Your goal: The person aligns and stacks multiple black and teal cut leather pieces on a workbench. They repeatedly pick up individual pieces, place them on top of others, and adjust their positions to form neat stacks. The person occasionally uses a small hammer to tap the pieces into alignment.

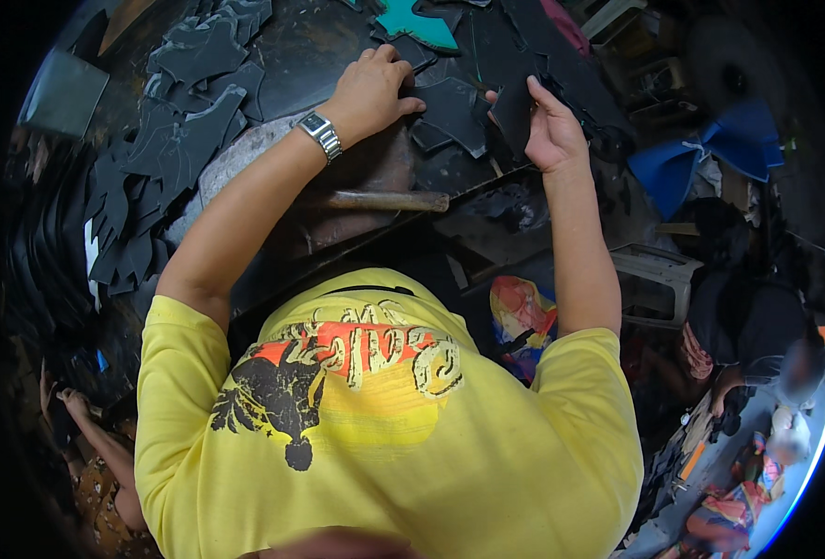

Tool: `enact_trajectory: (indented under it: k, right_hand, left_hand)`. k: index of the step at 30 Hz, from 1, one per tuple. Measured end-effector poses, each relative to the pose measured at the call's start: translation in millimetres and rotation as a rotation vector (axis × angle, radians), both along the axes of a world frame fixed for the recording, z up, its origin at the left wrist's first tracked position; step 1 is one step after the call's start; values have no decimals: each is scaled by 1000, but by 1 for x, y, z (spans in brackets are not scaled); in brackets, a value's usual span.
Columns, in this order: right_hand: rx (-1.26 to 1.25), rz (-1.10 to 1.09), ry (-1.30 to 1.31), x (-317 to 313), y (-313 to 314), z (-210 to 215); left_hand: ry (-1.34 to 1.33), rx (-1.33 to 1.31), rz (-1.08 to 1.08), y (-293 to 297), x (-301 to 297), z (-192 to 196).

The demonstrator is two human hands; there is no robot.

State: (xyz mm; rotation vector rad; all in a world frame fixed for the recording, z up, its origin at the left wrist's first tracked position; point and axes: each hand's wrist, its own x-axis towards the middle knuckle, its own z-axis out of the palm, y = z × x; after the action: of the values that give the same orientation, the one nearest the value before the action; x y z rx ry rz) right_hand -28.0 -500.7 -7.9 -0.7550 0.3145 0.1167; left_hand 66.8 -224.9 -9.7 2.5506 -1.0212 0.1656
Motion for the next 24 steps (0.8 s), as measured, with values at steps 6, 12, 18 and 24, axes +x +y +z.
enact_trajectory:
  k: [6, 12, 18, 24]
  right_hand:
    - [124, 0, 17, 0, -1, -10]
    - [61, 15, -9, -2, -7, -11]
    - [135, 13, -65, -2, -1, -5]
    - [-108, 216, -137, -9, 68, 26]
  left_hand:
    - [313, -229, -65, 9, 8, 17]
    - [745, -738, -103, 60, 6, 36]
    - [749, -1015, 114, 155, -21, 40]
    - [632, -878, 61, 207, -40, 35]
